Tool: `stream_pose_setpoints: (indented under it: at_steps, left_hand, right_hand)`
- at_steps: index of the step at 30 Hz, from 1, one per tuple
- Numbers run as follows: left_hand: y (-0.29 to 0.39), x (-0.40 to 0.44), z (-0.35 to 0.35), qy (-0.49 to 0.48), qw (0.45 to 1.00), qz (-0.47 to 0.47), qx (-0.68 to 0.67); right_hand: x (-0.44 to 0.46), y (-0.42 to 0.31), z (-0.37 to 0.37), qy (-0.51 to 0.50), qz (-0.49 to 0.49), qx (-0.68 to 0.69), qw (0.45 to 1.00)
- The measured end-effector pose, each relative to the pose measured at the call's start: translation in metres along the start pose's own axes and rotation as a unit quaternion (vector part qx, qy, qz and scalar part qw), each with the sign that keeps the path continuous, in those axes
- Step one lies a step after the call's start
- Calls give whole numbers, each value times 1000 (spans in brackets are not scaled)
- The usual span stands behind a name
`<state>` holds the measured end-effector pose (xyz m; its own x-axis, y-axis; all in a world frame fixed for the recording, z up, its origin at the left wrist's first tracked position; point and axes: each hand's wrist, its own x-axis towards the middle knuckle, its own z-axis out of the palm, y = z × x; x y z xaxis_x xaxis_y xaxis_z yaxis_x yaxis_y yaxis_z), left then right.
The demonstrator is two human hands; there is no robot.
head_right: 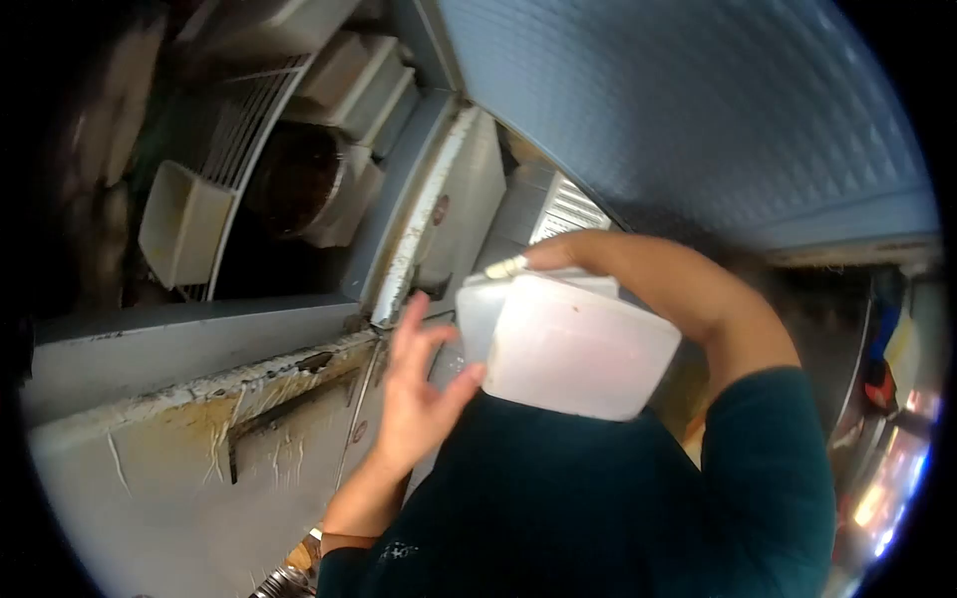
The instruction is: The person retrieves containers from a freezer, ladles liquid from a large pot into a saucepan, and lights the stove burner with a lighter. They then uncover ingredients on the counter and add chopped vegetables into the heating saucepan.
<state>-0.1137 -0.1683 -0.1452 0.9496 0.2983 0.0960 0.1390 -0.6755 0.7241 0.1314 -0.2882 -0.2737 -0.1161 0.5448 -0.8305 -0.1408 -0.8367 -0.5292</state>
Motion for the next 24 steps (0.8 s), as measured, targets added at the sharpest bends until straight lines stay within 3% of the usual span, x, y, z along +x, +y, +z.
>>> stream_pose_setpoints:
  at_steps: [1, 3, 5, 7, 9, 13, 17, 18, 19, 21, 22, 24]
  left_hand:
    - [1, 15, -18, 47, 998, 38, 35]
    - [-16, 46, -51, 278, 926, 145, 210]
    - [-13, 78, -87, 370, 828, 79, 414]
    - [-24, 106, -109, 392, 804, -12, 448]
    - [-39, 126, -120, 386, 795, -79, 462]
    - [-35, 139, -128, 390, 793, -148, 443]
    - [-24, 125, -119, 355, 804, -51, 474]
    - [-20, 115, -116, 324, 812, -20, 486]
    - [-12, 102, -110, 319, 827, 41, 461]
    - [22, 61, -87, 303, 887, 42, 345]
    - [37, 37, -78, 279, 914, 61, 288]
    - [66, -5, -72, 123, 926, 236, 269]
  right_hand:
    - [18, 12, -3, -12, -15, 10, 1000]
    - [30, 20, -2, -23, -12, 21, 999]
    - [28, 27, 4, -14, -18, 9, 1000]
    - [27, 40, 8, -9, 4, 53, 999]
    - [17, 47, 14, -11, 45, 122, 991]
    - [36, 94, 2, 15, -6, 172, 985]
    - [-24, 88, 20, 90, -1, 71, 993]
    - [-2, 116, 8, 92, -36, 19, 995]
    - [16, 151, -4, 95, -66, -28, 993]
    - [-40, 135, 17, 81, 0, 32, 996]
    - [-21, 164, 5, 100, -30, -28, 994]
    - [-15, 192, 0, 117, -48, -76, 989]
